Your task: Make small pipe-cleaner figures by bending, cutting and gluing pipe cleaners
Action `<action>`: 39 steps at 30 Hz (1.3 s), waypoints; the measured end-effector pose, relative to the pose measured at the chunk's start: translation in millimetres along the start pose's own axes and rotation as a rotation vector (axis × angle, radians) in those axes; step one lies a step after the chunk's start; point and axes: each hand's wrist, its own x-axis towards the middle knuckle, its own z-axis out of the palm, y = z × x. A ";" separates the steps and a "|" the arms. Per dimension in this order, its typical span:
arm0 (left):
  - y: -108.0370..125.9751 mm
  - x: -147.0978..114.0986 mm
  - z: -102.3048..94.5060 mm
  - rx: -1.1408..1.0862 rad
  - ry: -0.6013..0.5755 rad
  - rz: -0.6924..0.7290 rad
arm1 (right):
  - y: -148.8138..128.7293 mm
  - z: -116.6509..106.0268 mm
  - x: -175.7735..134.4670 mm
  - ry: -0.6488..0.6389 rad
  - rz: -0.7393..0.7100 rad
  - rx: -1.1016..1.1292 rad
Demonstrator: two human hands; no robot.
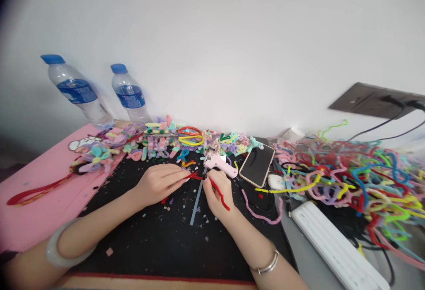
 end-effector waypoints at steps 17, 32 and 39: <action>-10.3 0.4 1.7 -0.049 0.012 -0.067 | 8.4 11.7 7.0 -0.044 -0.052 -0.038; -6.6 -4.8 -3.8 -0.098 -0.017 -0.040 | 9.2 10.6 2.3 -0.101 -0.112 -0.036; -8.3 -6.2 -3.5 -0.090 -0.036 -0.031 | 9.3 10.5 2.6 -0.112 -0.109 -0.033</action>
